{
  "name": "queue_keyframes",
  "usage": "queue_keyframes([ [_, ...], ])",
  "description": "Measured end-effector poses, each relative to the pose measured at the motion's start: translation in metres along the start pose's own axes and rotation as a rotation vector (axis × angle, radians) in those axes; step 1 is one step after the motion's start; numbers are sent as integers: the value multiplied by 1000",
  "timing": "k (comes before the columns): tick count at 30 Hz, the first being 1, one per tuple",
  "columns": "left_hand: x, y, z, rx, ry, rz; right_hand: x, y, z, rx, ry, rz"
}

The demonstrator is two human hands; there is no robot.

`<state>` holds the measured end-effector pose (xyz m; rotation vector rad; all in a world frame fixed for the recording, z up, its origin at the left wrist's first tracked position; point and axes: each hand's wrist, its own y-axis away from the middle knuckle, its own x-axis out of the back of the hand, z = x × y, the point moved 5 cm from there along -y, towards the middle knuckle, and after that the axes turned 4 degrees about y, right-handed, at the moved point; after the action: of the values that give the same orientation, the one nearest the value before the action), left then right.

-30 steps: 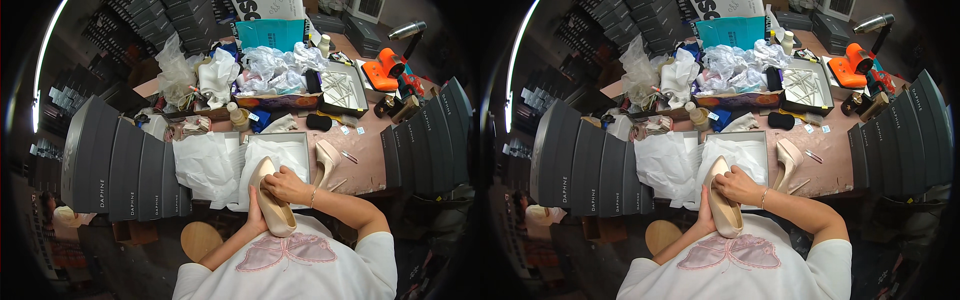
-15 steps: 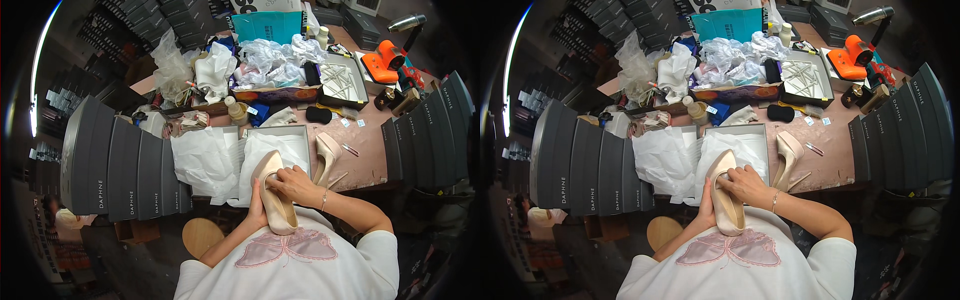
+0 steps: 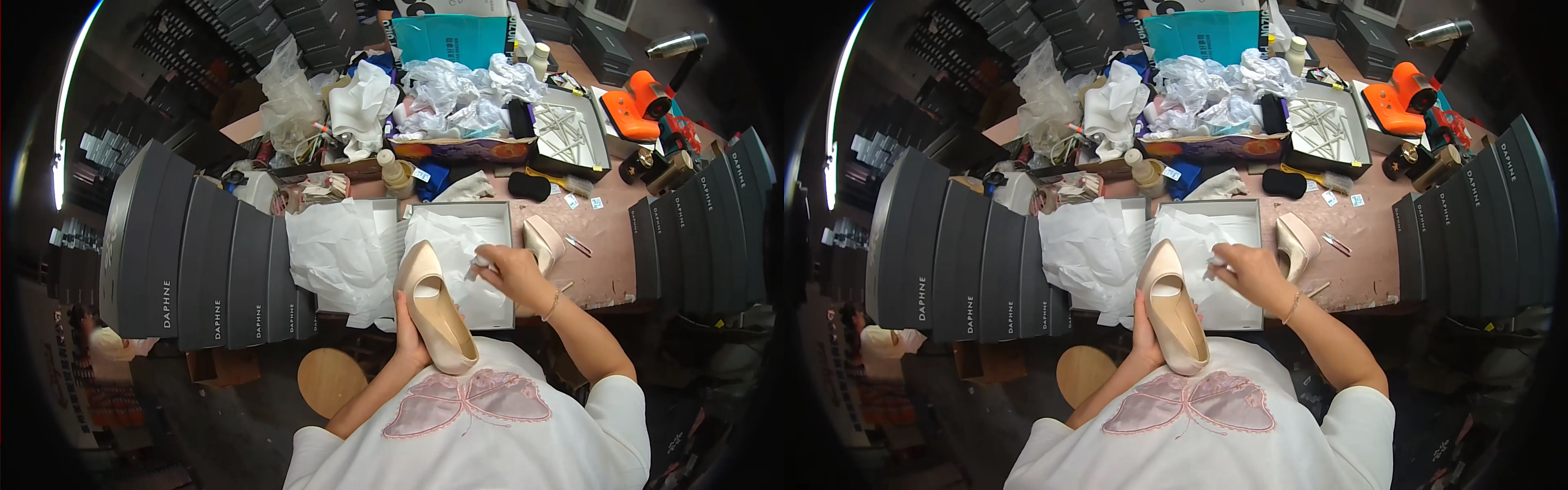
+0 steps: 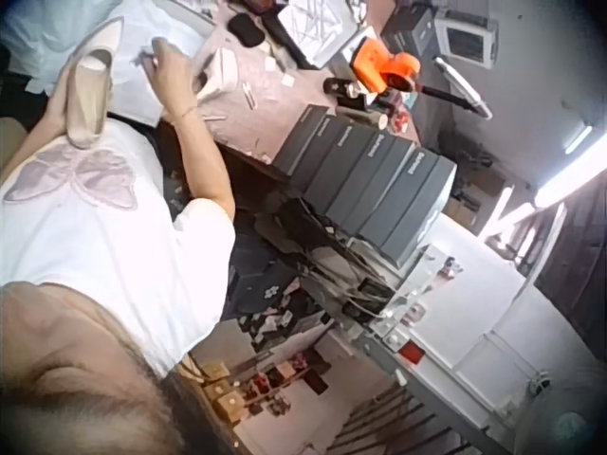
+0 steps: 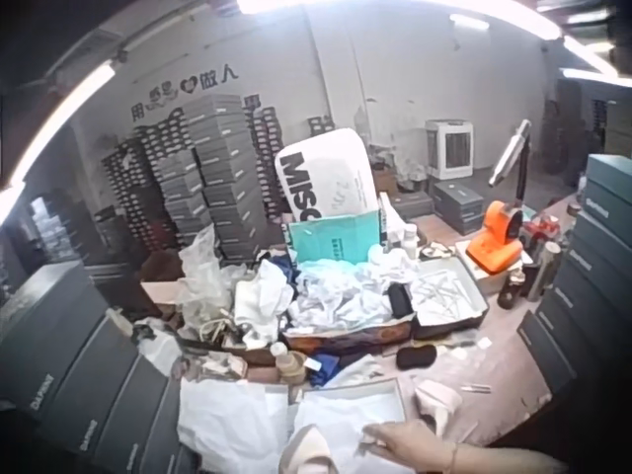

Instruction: Packing high-heeled shoes into shoe boxes with protective paper and silica gel packets.

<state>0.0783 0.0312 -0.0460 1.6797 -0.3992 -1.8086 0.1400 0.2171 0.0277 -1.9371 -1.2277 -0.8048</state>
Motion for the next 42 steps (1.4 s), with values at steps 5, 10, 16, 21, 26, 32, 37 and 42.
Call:
queue_keyframes([
  [5, -6, 1, -2, -87, -54, 22, -40, 0, -53, 272, 219, -170],
  [10, -10, 9, -9, -94, -129, 27, -95, -10, -57, 450, 359, -239],
  [16, 7, 2, 2, -143, -34, 103, -28, 20, -44, 247, 252, -95],
  [21, -6, -4, -12, -92, -112, 52, -69, 7, -53, 329, 327, -74],
  [26, -13, 4, -13, -68, -113, 95, -105, -5, -47, 389, 405, -214],
  [32, 8, -9, 11, -156, -60, 63, -19, 20, -44, 174, 265, 83],
  [37, -8, -8, 22, -374, -229, 69, -29, 5, -2, -272, -425, -44],
  [42, 14, -35, 30, -810, -867, -256, -59, -26, -56, -604, -2140, 27],
])
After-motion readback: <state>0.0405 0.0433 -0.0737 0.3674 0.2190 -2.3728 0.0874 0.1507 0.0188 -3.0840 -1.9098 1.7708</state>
